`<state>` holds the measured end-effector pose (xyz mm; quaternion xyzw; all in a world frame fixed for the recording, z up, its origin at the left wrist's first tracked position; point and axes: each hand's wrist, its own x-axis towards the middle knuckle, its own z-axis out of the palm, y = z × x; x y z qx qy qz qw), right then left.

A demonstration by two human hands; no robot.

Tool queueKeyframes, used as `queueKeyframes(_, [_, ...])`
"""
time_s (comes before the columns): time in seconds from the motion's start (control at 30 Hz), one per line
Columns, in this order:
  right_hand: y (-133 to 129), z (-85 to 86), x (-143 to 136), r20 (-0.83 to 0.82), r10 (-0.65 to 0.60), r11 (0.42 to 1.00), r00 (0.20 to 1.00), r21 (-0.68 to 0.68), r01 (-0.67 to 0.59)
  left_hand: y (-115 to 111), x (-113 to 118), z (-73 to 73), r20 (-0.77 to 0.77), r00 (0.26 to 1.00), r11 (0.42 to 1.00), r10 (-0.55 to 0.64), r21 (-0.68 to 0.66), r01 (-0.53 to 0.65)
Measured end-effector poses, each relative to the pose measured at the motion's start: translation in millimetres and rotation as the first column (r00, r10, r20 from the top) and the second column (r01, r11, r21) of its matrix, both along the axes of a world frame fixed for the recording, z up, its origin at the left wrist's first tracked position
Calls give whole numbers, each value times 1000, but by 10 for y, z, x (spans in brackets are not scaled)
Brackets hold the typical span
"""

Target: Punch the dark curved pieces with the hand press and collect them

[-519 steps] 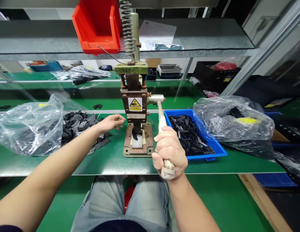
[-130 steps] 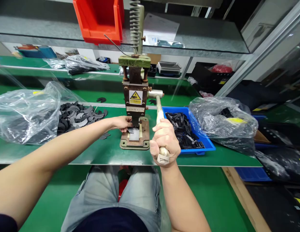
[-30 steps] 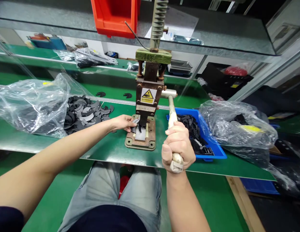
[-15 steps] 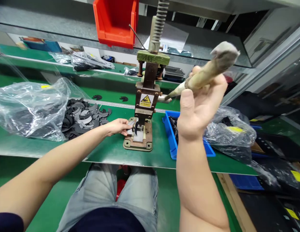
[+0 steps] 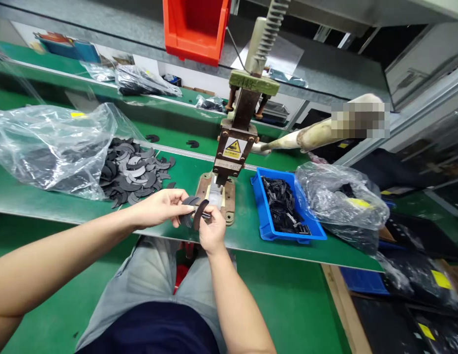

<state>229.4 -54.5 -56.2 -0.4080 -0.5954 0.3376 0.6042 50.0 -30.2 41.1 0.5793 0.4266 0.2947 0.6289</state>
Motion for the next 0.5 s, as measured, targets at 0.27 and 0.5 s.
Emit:
queueKeyframes(0.27, [-120,15,61,107,-3,1000,994,9,2,97,-36,-40,-21,993,988,-119,-101,116])
queueKeyframes(0.5, [-112,182,317,363,-41,992,931,123,-4,103,-68,-83,-210,972,962,103,268,-44])
